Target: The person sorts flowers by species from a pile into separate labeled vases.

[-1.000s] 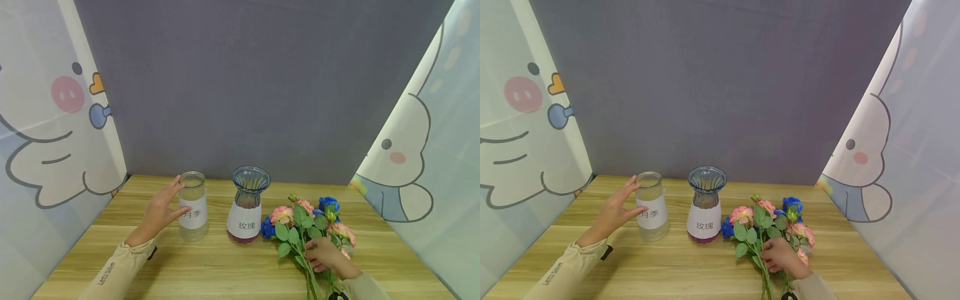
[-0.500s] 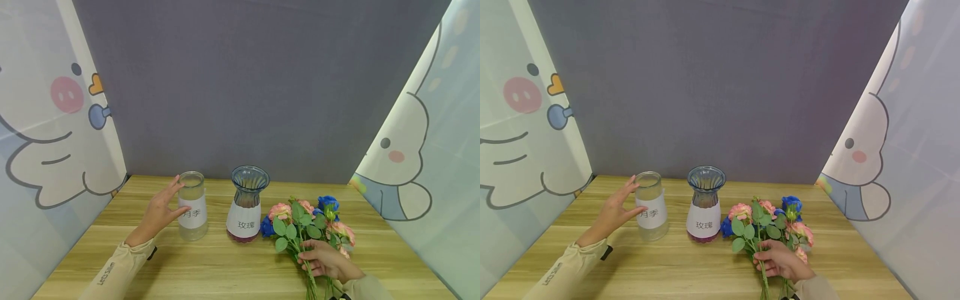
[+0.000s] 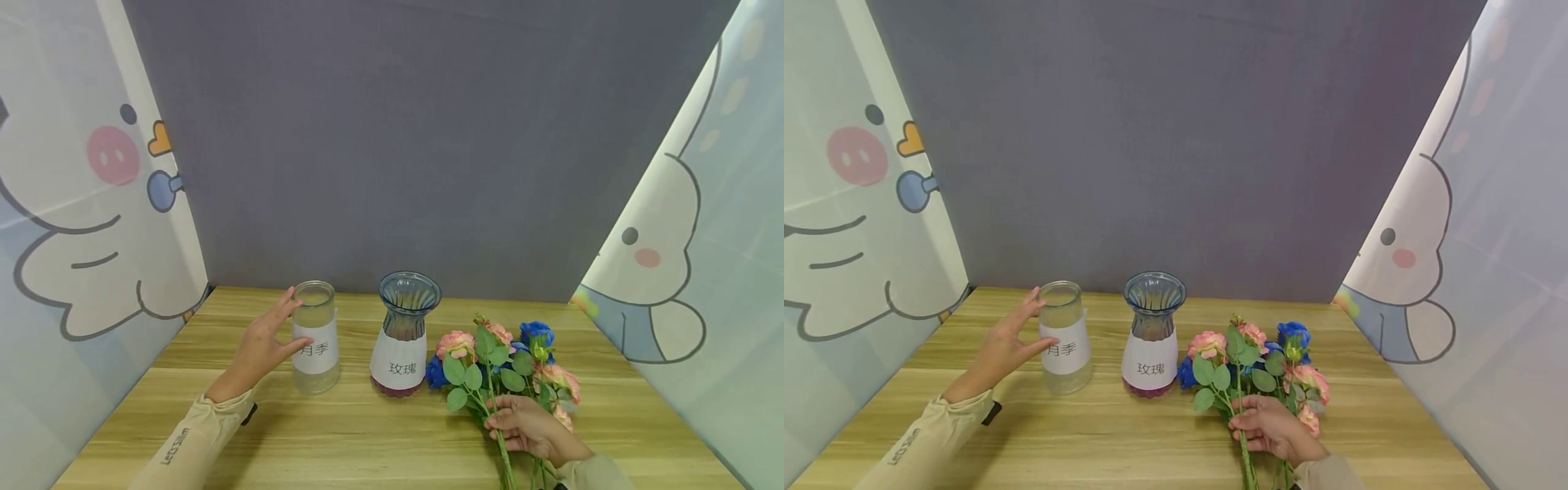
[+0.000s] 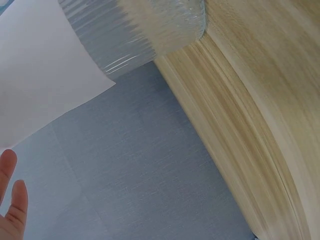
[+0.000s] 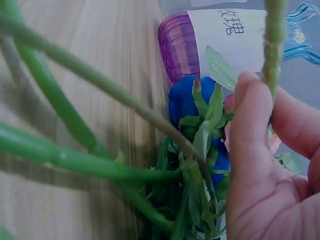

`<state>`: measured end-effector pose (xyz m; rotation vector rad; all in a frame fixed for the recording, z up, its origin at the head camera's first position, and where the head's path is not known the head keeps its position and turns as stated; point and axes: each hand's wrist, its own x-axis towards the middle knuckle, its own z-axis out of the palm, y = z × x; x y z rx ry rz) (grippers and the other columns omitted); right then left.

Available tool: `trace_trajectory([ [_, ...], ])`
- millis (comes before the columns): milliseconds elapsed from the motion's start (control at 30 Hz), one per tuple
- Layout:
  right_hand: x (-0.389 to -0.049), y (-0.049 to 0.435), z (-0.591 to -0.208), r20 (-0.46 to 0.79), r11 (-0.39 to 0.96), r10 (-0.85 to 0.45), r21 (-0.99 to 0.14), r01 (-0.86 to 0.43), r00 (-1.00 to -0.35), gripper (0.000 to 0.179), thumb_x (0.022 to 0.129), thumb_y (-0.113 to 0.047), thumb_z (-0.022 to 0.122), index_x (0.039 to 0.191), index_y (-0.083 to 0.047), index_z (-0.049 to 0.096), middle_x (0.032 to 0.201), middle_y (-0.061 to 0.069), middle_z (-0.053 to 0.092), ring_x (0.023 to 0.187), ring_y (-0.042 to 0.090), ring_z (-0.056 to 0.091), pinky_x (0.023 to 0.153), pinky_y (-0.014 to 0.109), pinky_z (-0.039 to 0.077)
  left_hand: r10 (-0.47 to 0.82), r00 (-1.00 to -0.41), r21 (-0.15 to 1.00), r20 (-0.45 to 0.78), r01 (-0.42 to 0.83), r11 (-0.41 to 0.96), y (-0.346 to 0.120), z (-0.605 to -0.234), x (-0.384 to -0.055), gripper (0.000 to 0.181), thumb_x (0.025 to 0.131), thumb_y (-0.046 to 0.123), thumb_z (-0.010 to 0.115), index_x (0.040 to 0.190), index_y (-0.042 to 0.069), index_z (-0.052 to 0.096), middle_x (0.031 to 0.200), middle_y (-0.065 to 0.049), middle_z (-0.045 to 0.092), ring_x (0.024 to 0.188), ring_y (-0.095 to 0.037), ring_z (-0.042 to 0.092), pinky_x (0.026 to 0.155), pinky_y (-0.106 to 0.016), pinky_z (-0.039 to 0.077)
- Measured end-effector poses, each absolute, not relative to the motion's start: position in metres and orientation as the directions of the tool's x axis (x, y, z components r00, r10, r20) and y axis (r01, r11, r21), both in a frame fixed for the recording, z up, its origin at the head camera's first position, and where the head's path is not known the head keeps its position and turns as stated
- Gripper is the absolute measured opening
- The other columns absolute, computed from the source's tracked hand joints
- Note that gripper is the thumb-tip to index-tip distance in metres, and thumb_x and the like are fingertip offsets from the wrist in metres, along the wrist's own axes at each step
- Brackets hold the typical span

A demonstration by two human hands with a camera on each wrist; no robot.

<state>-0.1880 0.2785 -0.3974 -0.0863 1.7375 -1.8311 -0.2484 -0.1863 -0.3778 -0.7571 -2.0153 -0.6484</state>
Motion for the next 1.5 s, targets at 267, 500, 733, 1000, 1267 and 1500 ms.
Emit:
trace_trajectory([
  [267, -0.189, 0.278, -0.393, -0.267, -0.056, -0.445, -0.944, 0.324, -0.855, 0.014, 0.095, -0.003, 0.057, 0.107, -0.008, 0.053, 0.086, 0.0, 0.069, 0.072, 0.008, 0.066, 0.058, 0.02, 0.05, 0.263, -0.454, 0.169, 0.851, 0.712, 0.681, -0.185, -0.379, -0.249, 0.078, 0.054, 0.005, 0.091, 0.124, -0.001, 0.056, 0.135, -0.028, 0.048, 0.104, -0.047, 0.058, 0.078, -0.056, 0.049],
  [500, -0.193, 0.279, -0.385, -0.159, -0.252, -0.387, -0.929, 0.27, -0.908, 0.019, 0.098, -0.004, 0.054, 0.112, -0.016, 0.054, 0.093, -0.001, 0.07, 0.076, 0.007, 0.067, 0.063, 0.019, 0.051, 0.263, -0.466, 0.176, 0.845, 0.707, 0.685, -0.186, -0.38, -0.249, 0.079, 0.055, 0.006, 0.09, 0.126, 0.0, 0.055, 0.136, -0.028, 0.047, 0.102, -0.046, 0.06, 0.076, -0.057, 0.049],
  [733, -0.192, 0.263, -0.379, -0.156, -0.267, -0.057, -0.949, 0.165, -0.986, 0.018, 0.1, -0.003, 0.046, 0.116, -0.013, 0.046, 0.089, -0.007, 0.067, 0.072, 0.003, 0.062, 0.063, 0.02, 0.052, 0.27, -0.447, 0.161, 0.853, 0.718, 0.678, -0.185, -0.381, -0.25, 0.073, 0.064, 0.023, 0.087, 0.126, -0.001, 0.056, 0.135, -0.029, 0.048, 0.108, -0.046, 0.056, 0.081, -0.061, 0.045],
  [1000, -0.194, 0.234, -0.372, -0.085, -0.339, 0.195, -0.941, 0.014, -0.977, 0.022, 0.1, -0.004, 0.048, 0.119, -0.01, 0.039, 0.085, -0.009, 0.065, 0.075, 0.004, 0.061, 0.065, 0.022, 0.052, 0.268, -0.444, 0.162, 0.855, 0.719, 0.675, -0.187, -0.38, -0.25, 0.077, 0.057, 0.013, 0.088, 0.125, -0.002, 0.055, 0.135, -0.03, 0.047, 0.109, -0.047, 0.055, 0.079, -0.064, 0.043],
  [1267, -0.204, 0.208, -0.36, 0.01, -0.383, 0.282, -0.915, -0.122, -0.959, 0.015, 0.098, -0.003, 0.053, 0.109, -0.007, 0.044, 0.072, -0.005, 0.056, 0.075, 0.009, 0.063, 0.064, 0.026, 0.053, 0.236, -0.439, 0.176, 0.867, 0.713, 0.679, -0.196, -0.385, -0.246, 0.074, 0.084, 0.06, 0.054, 0.122, -0.003, 0.057, 0.133, -0.029, 0.049, 0.107, -0.049, 0.056, 0.077, -0.065, 0.042],
  [1500, -0.201, 0.21, -0.345, 0.066, -0.428, 0.324, -0.88, -0.208, -0.944, 0.016, 0.096, -0.002, 0.055, 0.108, -0.005, 0.046, 0.071, -0.002, 0.053, 0.071, 0.011, 0.063, 0.061, 0.027, 0.054, 0.243, -0.449, 0.189, 0.86, 0.722, 0.665, -0.188, -0.384, -0.251, 0.072, 0.082, 0.056, 0.062, 0.124, -0.003, 0.056, 0.135, -0.027, 0.048, 0.111, -0.046, 0.054, 0.082, -0.064, 0.041],
])
